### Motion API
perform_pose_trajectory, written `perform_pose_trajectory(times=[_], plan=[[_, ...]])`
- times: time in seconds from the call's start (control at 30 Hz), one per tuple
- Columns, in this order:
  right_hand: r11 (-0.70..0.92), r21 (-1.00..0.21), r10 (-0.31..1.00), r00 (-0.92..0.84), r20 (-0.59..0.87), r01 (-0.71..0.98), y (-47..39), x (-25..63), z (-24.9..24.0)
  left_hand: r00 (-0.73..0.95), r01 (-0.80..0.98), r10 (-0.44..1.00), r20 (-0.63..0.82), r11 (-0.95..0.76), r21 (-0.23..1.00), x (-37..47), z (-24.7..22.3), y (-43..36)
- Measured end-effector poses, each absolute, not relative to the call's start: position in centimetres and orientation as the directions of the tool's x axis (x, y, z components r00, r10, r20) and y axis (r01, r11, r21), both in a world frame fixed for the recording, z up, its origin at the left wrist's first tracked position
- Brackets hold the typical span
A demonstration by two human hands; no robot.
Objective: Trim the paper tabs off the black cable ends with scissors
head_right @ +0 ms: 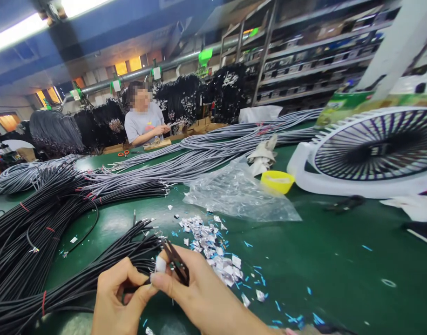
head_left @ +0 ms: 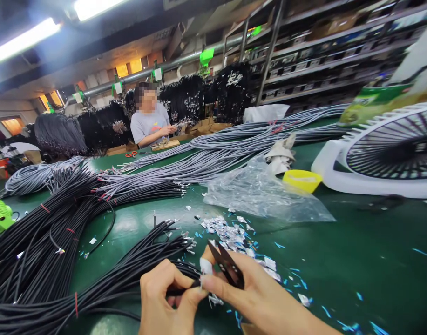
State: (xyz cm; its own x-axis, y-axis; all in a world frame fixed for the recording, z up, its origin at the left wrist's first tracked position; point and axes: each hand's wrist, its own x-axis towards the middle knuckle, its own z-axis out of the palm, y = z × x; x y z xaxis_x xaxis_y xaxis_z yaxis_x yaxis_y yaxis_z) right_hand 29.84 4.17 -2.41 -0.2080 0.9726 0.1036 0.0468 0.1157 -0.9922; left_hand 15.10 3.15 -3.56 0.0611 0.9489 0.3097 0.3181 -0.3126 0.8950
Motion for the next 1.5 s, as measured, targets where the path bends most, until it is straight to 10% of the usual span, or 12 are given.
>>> perform_pose_trajectory(times=[0.23,0.47,0.97,1.13,1.33,1.5], plan=[[0.253,-0.960,0.945,-0.242,0.219,0.119,4.1,29.8,-2.8,0.106,0.317,0.957,0.271,-0.291,0.903,14.9,-3.5,3.3],[0.260,-0.946,0.954,0.097,0.282,0.195,5.6,31.8,-3.2,-0.045,0.363,0.964,0.264,-0.230,0.903,14.7,-4.2,2.8],[0.636,-0.662,0.771,-0.353,0.530,0.396,3.7,30.7,-3.1,0.090,0.392,0.917,0.388,-0.391,0.833,15.0,-4.1,3.4],[0.587,-0.736,0.799,-0.387,0.461,0.337,4.2,30.6,-1.7,0.154,0.281,0.947,0.283,-0.317,0.906,14.3,-4.1,3.6],[0.399,-0.796,0.865,0.101,0.491,0.455,5.4,32.6,-2.2,0.007,0.220,0.973,0.232,-0.228,0.949,14.6,-3.8,3.4],[0.463,-0.797,0.886,-0.177,0.429,0.388,4.3,31.2,-2.4,-0.051,0.179,0.965,0.259,-0.246,0.952,14.9,-4.0,3.5]])
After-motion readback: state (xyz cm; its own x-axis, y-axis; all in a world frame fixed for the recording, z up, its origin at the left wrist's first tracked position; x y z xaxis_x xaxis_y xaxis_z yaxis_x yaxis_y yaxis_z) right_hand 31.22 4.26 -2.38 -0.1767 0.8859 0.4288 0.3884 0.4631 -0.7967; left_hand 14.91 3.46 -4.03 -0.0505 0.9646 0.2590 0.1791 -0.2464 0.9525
